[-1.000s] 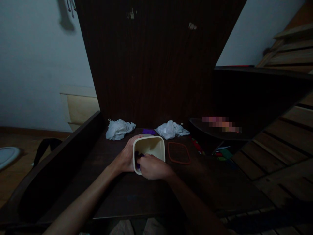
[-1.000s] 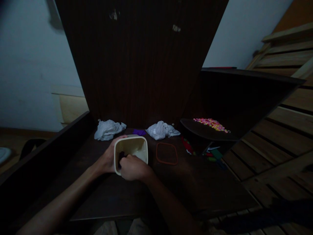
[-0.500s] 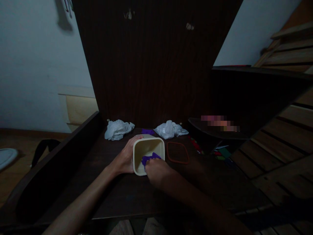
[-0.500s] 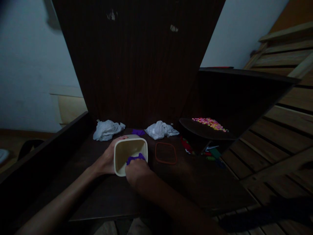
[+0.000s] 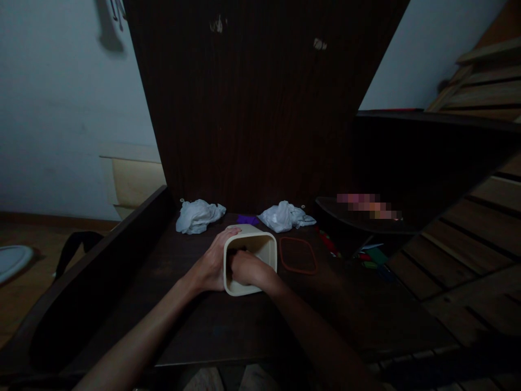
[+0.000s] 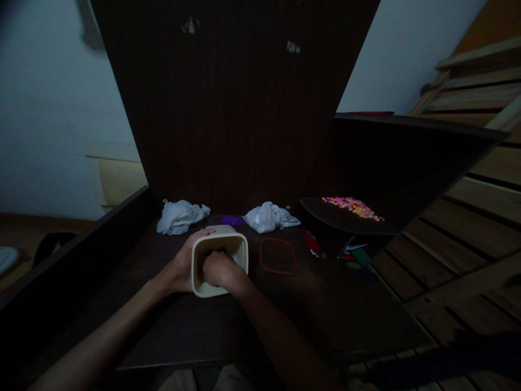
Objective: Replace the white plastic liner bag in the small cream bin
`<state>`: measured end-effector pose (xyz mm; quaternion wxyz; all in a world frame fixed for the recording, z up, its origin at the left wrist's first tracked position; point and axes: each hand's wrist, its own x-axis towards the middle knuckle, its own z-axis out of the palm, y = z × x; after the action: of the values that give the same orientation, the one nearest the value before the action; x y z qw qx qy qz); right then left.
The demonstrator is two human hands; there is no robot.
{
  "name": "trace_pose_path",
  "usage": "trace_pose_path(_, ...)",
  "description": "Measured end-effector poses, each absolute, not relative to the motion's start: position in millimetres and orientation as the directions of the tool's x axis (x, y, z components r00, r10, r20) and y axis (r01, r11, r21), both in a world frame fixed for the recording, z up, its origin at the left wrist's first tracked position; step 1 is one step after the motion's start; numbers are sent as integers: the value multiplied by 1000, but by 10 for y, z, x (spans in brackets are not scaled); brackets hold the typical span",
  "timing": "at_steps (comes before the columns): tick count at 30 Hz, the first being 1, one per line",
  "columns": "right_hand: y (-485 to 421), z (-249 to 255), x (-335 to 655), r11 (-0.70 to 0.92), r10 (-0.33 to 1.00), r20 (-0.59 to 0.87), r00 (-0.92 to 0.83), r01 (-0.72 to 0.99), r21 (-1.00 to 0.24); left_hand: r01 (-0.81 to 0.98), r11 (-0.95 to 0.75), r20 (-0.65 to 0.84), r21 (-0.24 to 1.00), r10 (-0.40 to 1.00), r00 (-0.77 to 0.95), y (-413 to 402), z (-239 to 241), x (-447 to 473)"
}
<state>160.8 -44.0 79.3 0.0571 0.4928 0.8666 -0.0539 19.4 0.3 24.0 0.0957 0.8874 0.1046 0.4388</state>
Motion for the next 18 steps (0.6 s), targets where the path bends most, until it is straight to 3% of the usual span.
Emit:
trace_pose_path(5,-565,918,1612,468,840,-258,-477,878,-98,118,-958,769,261,281,574,10,256,193)
trace_pose_path(9,-766,989,1720,468,834,-250,-491,871,-149,108,-958,782,264,278,558,16,270,190)
trace_pose_path(15,-1189,962,1972,627,767,-26,-641,757,-183,149,-951,755,270,306,580,0,297,167)
trace_pose_path(18,-1351,923,2069,589,807,75,-585,793,-153,156,-948,754,276,314,577,9,311,160)
